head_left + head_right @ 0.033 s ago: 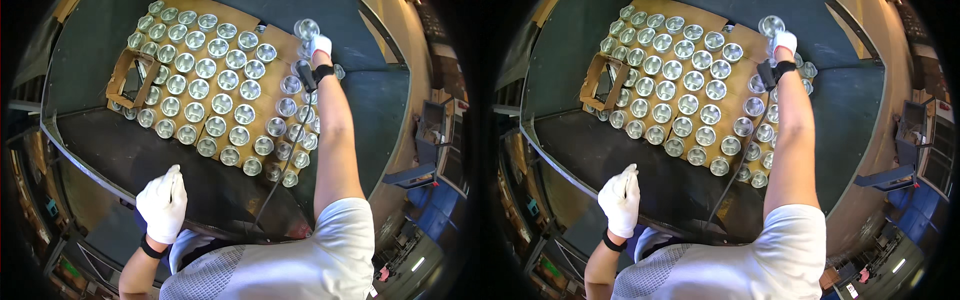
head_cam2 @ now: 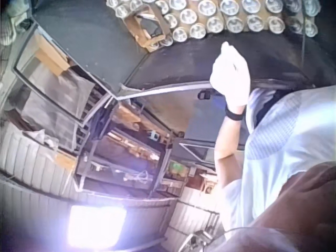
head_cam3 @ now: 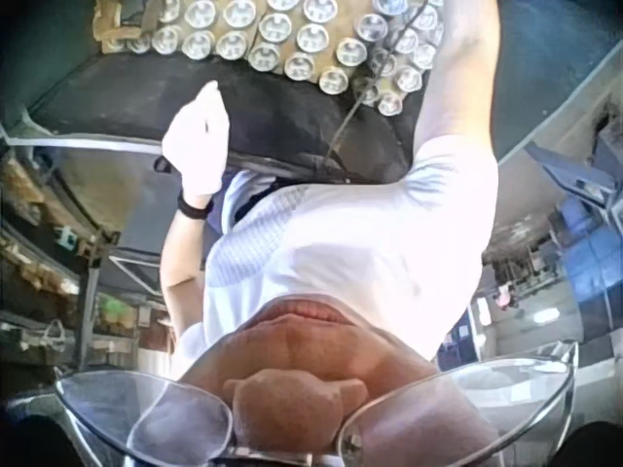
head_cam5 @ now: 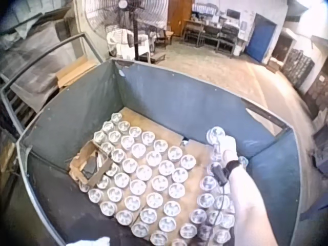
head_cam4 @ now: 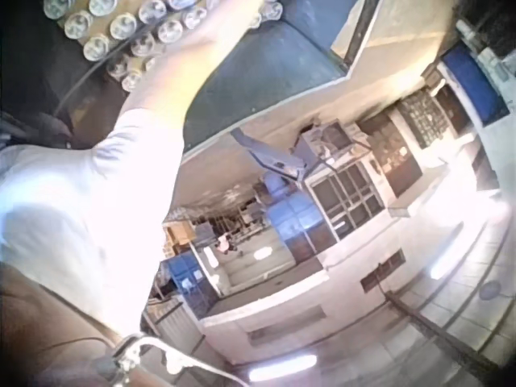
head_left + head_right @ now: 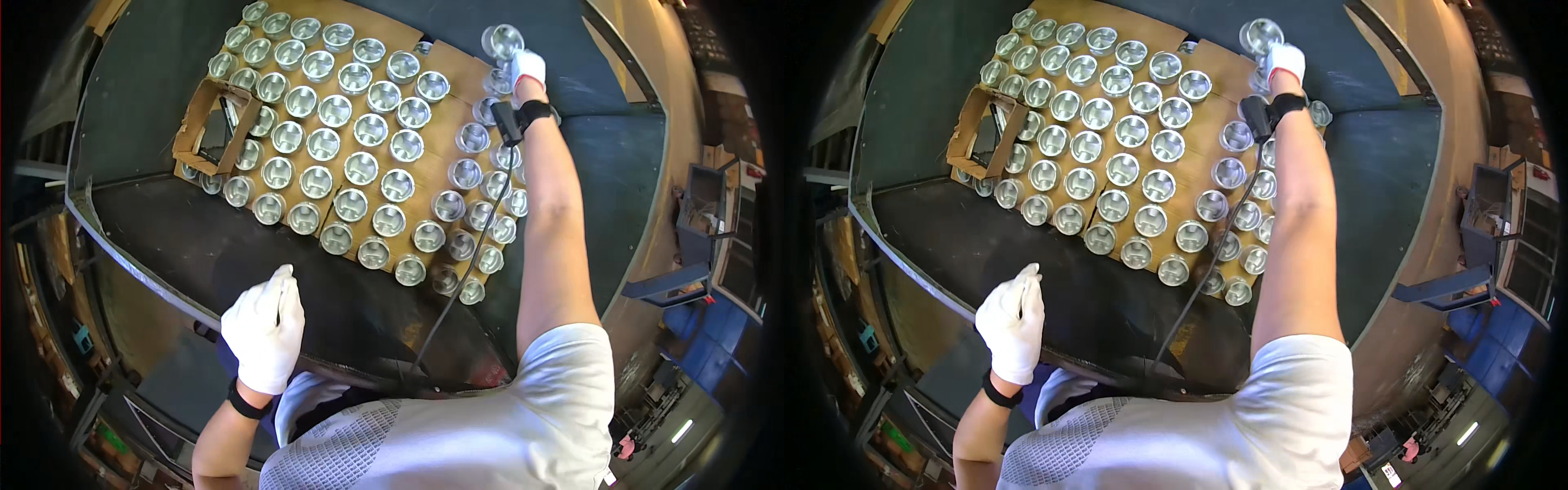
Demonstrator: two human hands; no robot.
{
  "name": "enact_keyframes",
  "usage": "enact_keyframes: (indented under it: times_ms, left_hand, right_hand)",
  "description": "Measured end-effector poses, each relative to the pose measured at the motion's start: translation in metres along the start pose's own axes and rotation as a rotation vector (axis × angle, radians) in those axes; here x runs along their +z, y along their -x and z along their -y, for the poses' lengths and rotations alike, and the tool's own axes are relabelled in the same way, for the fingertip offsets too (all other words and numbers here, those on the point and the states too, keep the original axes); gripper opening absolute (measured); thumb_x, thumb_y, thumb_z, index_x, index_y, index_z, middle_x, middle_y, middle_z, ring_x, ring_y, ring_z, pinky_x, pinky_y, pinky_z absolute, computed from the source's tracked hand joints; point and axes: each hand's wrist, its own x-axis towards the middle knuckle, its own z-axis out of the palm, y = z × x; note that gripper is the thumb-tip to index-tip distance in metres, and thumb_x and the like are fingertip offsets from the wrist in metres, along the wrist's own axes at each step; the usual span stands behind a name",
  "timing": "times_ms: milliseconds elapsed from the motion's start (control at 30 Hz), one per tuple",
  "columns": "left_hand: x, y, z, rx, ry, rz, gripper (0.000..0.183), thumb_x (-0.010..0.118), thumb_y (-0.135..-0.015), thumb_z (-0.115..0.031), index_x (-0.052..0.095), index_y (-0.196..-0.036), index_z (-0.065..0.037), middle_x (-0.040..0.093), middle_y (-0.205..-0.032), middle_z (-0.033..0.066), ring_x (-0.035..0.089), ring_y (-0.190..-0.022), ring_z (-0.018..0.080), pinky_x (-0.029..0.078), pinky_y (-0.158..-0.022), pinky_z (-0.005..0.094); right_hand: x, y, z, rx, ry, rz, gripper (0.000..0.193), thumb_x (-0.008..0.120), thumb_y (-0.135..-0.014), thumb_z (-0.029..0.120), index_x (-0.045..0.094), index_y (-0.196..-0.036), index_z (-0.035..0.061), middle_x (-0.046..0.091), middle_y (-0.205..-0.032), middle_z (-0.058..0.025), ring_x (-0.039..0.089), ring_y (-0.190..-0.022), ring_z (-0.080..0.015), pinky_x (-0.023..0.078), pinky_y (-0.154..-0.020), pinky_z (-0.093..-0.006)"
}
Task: The recorder is sorting metal piston-like components from a bin, inspecting them and placing them back in organized rows.
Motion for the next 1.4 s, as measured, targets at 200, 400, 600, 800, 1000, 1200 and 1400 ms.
enact_keyframes:
  times_ms: [200,400,600,800,1000,1200,1400]
  left_hand:
    - [0.004,0.003,0.0,0.131,-0.005,-0.101,0.012,0.07,-0.089,-0.005,0.075,-0.1,-0.003,0.071,-0.081,0.0115,0.067,-0.068,0.0273,0.054,-0.066,0.0366]
    - [0.008,0.004,0.003,0.166,0.073,-0.136,0.012,0.071,-0.089,-0.007,0.074,-0.101,-0.005,0.068,-0.077,0.0102,0.065,-0.065,0.028,0.052,-0.064,0.0381]
    - [0.007,0.004,0.008,0.216,-0.003,-0.169,0.013,0.073,-0.086,-0.009,0.073,-0.099,-0.007,0.063,-0.071,0.0068,0.062,-0.061,0.0254,0.05,-0.056,0.0375]
    - [0.012,0.004,0.006,0.169,-0.045,-0.137,0.013,0.074,-0.085,-0.008,0.074,-0.099,-0.01,0.062,-0.068,0.0048,0.062,-0.06,0.0247,0.05,-0.055,0.0379]
    - [0.004,-0.002,-0.003,0.06,-0.06,-0.05,0.012,0.072,-0.085,-0.003,0.075,-0.096,-0.006,0.066,-0.071,0.0086,0.064,-0.061,0.0267,0.053,-0.06,0.0372]
    - [-0.002,-0.005,-0.005,0.027,-0.107,-0.007,0.016,0.072,-0.081,-0.001,0.076,-0.096,-0.006,0.071,-0.077,0.0088,0.066,-0.063,0.0258,0.054,-0.062,0.0354]
    - [-0.002,-0.003,0.0,-0.003,-0.074,-0.008,0.015,0.072,-0.079,0.002,0.074,-0.091,-0.006,0.076,-0.085,0.0085,0.069,-0.065,0.0261,0.056,-0.064,0.034]
  right_hand:
    - [-0.07,0.006,0.114,-0.004,0.04,0.082,0.027,0.049,-0.099,0.014,0.066,-0.114,0.0001,0.076,-0.083,-0.0131,0.069,-0.059,-0.0148,0.05,-0.048,-0.0272]
    - [-0.153,-0.013,0.224,-0.196,0.178,0.124,0.021,0.057,-0.102,0.021,0.067,-0.109,0.0043,0.071,-0.079,-0.0053,0.054,-0.053,-0.0074,0.042,-0.046,-0.0221]
    - [-0.162,-0.025,0.264,-0.458,0.296,0.093,0.018,0.059,-0.101,0.022,0.067,-0.108,0.0074,0.064,-0.074,0.0004,0.053,-0.055,-0.0067,0.043,-0.048,-0.0221]
    - [-0.094,-0.053,0.158,-0.198,0.076,0.229,0.02,0.062,-0.092,0.015,0.067,-0.109,0.0071,0.062,-0.071,-0.0023,0.055,-0.056,-0.0111,0.045,-0.048,-0.0289]
    - [0.005,-0.028,0.05,-0.016,0.07,0.303,0.037,0.062,-0.091,0.006,0.067,-0.127,0.0029,0.065,-0.078,-0.0018,0.052,-0.053,-0.0092,0.043,-0.049,-0.0266]
    - [0.091,-0.052,-0.074,0.201,0.08,0.243,0.014,0.061,-0.088,0.006,0.072,-0.098,0.0055,0.063,-0.067,-0.004,0.056,-0.05,-0.0153,0.042,-0.044,-0.0308]
    - [0.123,-0.035,-0.117,0.471,-0.313,0.218,0.011,0.059,-0.093,0.019,0.067,-0.091,0.0107,0.065,-0.073,-0.006,0.054,-0.049,-0.0153,0.041,-0.043,-0.0293]
